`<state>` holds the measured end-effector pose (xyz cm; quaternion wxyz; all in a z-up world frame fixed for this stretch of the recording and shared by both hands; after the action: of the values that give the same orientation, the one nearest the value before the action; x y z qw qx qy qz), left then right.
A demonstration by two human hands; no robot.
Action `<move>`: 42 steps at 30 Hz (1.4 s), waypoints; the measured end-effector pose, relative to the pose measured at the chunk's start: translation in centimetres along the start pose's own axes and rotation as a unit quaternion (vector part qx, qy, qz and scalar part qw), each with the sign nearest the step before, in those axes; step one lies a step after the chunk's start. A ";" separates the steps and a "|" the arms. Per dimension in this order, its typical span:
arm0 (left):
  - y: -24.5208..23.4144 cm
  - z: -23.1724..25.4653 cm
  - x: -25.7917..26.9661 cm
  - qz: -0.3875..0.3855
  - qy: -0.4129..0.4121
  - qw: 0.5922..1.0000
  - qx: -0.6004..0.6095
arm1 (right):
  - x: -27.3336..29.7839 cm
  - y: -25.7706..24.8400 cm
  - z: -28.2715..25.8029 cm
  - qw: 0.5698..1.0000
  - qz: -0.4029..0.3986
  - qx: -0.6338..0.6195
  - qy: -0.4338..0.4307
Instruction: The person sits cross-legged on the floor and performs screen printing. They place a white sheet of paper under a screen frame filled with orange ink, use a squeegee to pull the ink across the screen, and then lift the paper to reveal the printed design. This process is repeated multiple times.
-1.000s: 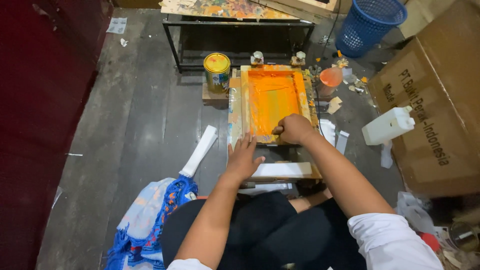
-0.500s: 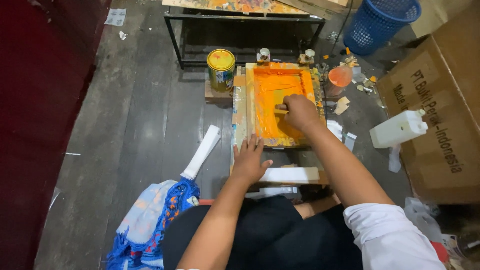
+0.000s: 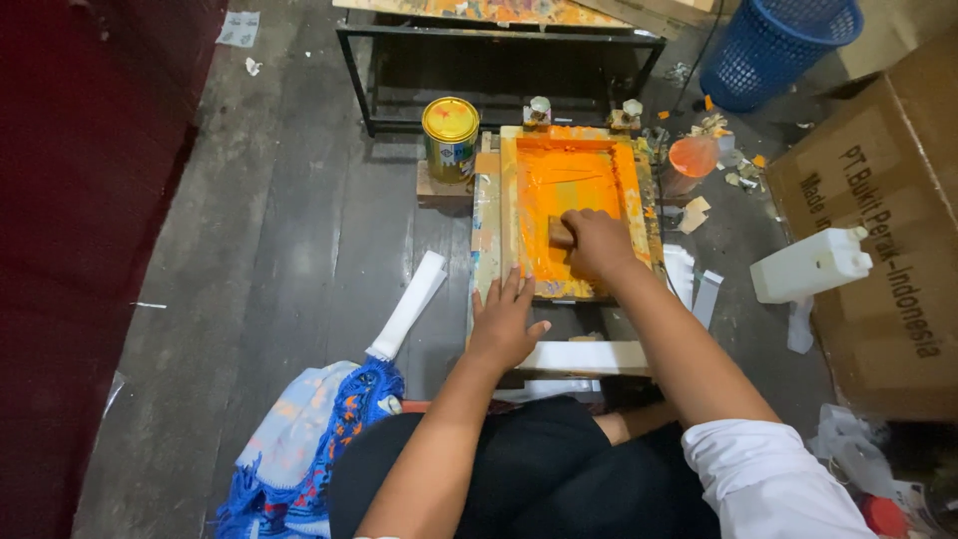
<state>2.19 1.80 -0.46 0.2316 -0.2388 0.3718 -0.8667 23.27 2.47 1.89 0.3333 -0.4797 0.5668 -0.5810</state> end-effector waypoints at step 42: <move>-0.2 0.1 -0.2 -0.034 -0.016 0.999 -0.016 | -3.2 3.2 1.9 0.997 0.001 0.068 0.025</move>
<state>2.36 1.95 -0.33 0.2042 -0.2686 0.3736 -0.8641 25.60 4.32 -2.01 0.3515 -0.4407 0.5350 -0.6293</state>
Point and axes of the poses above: each hand's wrist, its own x-axis away from the middle knuckle, its own y-axis out of the palm, z = x × y, the point moved 3 cm from there along -x, towards the middle knuckle, and after that the axes turned 2 degrees about x, right-handed, at the moved point
